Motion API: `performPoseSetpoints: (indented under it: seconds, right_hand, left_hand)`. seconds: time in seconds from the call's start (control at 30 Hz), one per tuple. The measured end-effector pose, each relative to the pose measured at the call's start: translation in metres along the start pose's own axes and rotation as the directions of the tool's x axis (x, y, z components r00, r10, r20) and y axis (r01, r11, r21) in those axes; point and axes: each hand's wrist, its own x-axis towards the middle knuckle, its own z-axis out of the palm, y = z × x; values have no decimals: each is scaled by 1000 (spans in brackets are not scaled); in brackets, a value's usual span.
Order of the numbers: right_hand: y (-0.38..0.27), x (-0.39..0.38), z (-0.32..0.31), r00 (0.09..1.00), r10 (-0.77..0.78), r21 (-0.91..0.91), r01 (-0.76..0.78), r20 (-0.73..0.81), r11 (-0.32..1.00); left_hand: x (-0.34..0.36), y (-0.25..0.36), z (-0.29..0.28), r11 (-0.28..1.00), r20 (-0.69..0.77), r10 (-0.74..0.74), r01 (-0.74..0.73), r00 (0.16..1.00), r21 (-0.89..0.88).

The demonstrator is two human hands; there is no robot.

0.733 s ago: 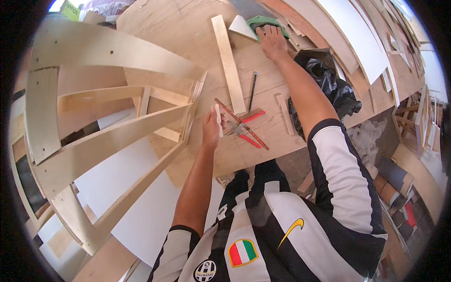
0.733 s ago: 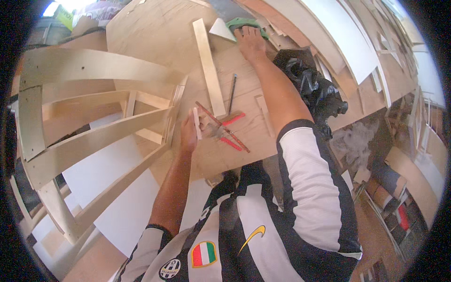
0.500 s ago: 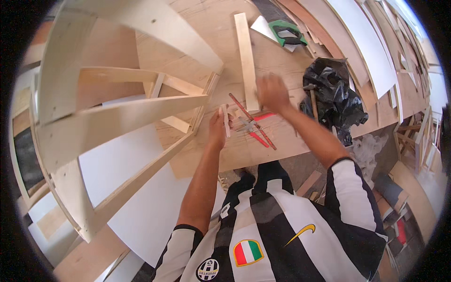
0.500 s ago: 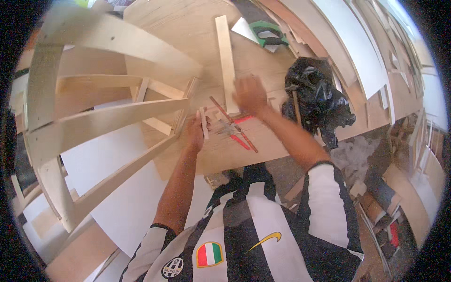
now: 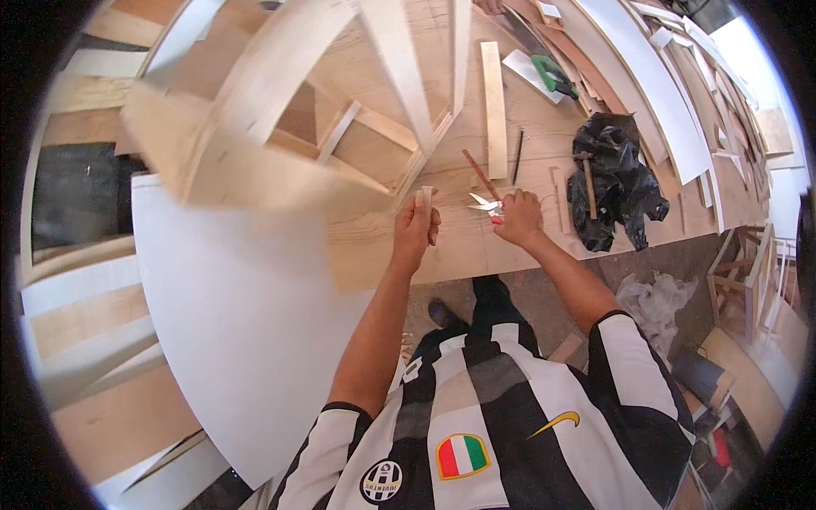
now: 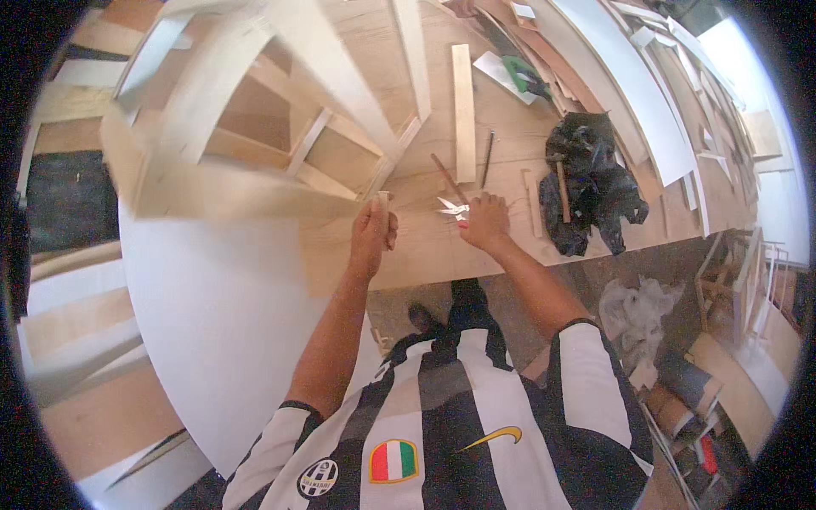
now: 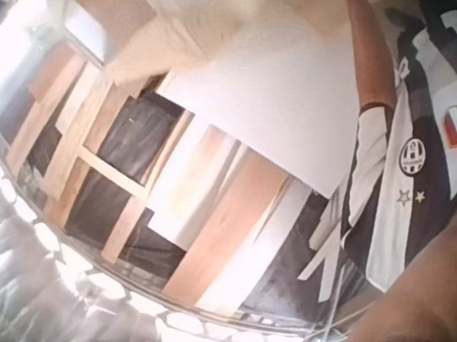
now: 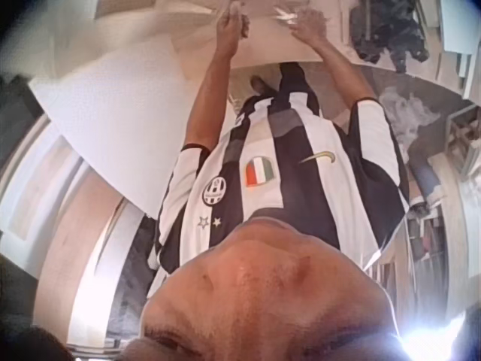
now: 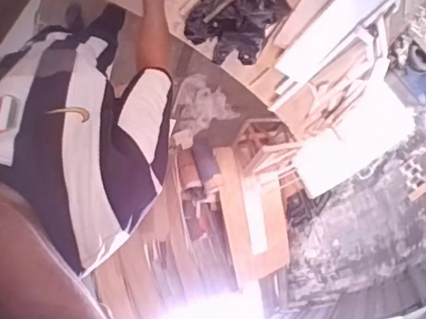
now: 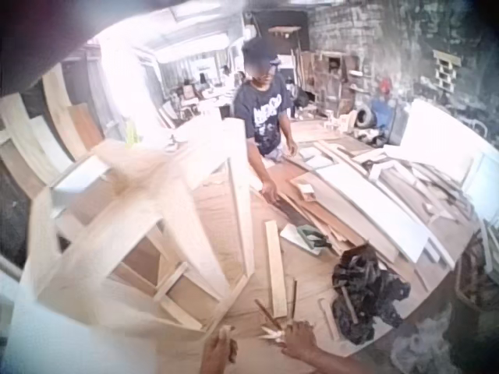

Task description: The person constructs a wooden frame by sawing a piece of wood, using pliers to pull a nail, hammering joints, and inserting a white panel into the base.

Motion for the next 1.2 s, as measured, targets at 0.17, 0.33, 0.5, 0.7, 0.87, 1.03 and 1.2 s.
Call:
performPoseSetpoints:
  seconds: [0.17, 0.33, 0.5, 0.7, 0.87, 1.03, 1.2]
  right_hand:
    - [-50, -52, -56, 999, 50, 501, -41, -4, 865]
    - [-118, -132, -112, 911, -258, 540, 400, -320, 741]
    - [-166, -179, -145, 812, -382, 434, 565, -441, 701]
    - [-179, -205, -153, 701, -536, 235, 685, -470, 690]
    - [-180, -220, -152, 660, -577, 160, 713, -480, 683]
    - [-173, -229, -150, 619, -588, 121, 735, -521, 667]
    - [-164, -228, -150, 650, -584, 157, 723, -486, 673]
  left_hand:
    - [-68, 19, -43, 999, 46, 41, -43, 998, 26]
    - [-130, 26, -80, 976, 66, 202, -206, 977, 73]
    - [-175, 30, -103, 924, 87, 347, -356, 934, 140]
    - [-210, 31, -117, 882, 149, 410, -433, 900, 184]
    - [-227, 27, -118, 862, 168, 443, -469, 881, 191]
    - [-232, 23, -111, 884, 148, 405, -427, 902, 189]
    - [-229, 24, -104, 883, 159, 380, -409, 911, 230]
